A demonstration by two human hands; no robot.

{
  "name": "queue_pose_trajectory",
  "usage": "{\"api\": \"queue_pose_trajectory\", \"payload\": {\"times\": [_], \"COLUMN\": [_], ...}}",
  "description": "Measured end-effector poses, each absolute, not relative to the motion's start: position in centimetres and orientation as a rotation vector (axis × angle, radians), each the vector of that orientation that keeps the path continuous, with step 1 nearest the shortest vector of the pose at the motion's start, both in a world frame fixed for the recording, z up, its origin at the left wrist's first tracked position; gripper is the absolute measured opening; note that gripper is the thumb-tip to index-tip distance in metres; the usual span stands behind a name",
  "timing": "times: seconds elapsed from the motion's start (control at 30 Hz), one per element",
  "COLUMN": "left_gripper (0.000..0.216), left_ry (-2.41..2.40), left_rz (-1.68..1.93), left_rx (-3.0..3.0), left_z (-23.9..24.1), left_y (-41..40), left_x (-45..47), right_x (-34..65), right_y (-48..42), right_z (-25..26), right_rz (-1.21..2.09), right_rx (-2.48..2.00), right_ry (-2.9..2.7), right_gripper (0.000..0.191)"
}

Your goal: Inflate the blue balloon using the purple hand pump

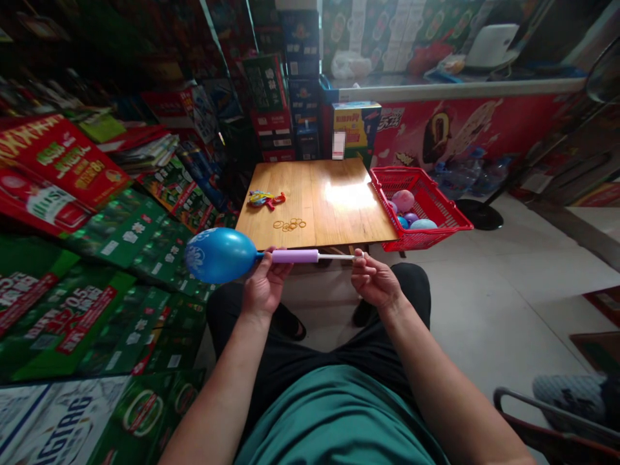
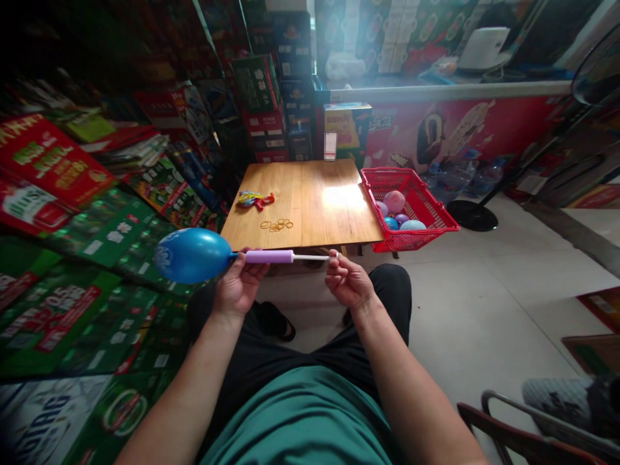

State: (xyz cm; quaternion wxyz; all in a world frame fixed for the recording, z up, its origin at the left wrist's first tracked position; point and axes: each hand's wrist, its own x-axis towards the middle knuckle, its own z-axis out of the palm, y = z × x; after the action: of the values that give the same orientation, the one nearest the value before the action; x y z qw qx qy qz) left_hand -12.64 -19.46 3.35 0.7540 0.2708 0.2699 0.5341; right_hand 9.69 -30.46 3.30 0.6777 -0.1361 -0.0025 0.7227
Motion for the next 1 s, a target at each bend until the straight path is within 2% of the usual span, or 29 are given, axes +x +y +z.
{"api": "queue_pose_trajectory", "payload": {"times": [0.2,0.43,0.63,0.87,1.0], "left_gripper": [0.023,0.021,0.023,0.019,0.022], "left_ry": [0.529,0.561,0.535,0.559,0.508], "left_rz": [1.026,1.162,1.051,1.146,1.071], "left_rx": [0.662,0.603,0.639,0.595,0.657], "left_z": [3.3,3.4,2.8,3.0,2.9], "left_y": [-21.1,-19.4,-20.6,-18.9,-20.3], "left_x": [-10.6,-12.0,-10.2,-11.9,-10.7], "right_x": [7.9,9.5,7.8,10.1,8.1], "right_y": [-29.9,-30.7,-29.8,-30.0,-29.2], "right_z": [2.6,3.6,3.0,3.5,2.9], "right_rz": [1.678,1.611,1.670,1.589,1.655], "right_rx": [-0.326,-0.290,-0.294,-0.303,-0.269], "right_ry": [0.011,0.001,0.043,-0.014,0.021], "right_gripper": [0.009,0.010,0.009,0.011,0.009]}}
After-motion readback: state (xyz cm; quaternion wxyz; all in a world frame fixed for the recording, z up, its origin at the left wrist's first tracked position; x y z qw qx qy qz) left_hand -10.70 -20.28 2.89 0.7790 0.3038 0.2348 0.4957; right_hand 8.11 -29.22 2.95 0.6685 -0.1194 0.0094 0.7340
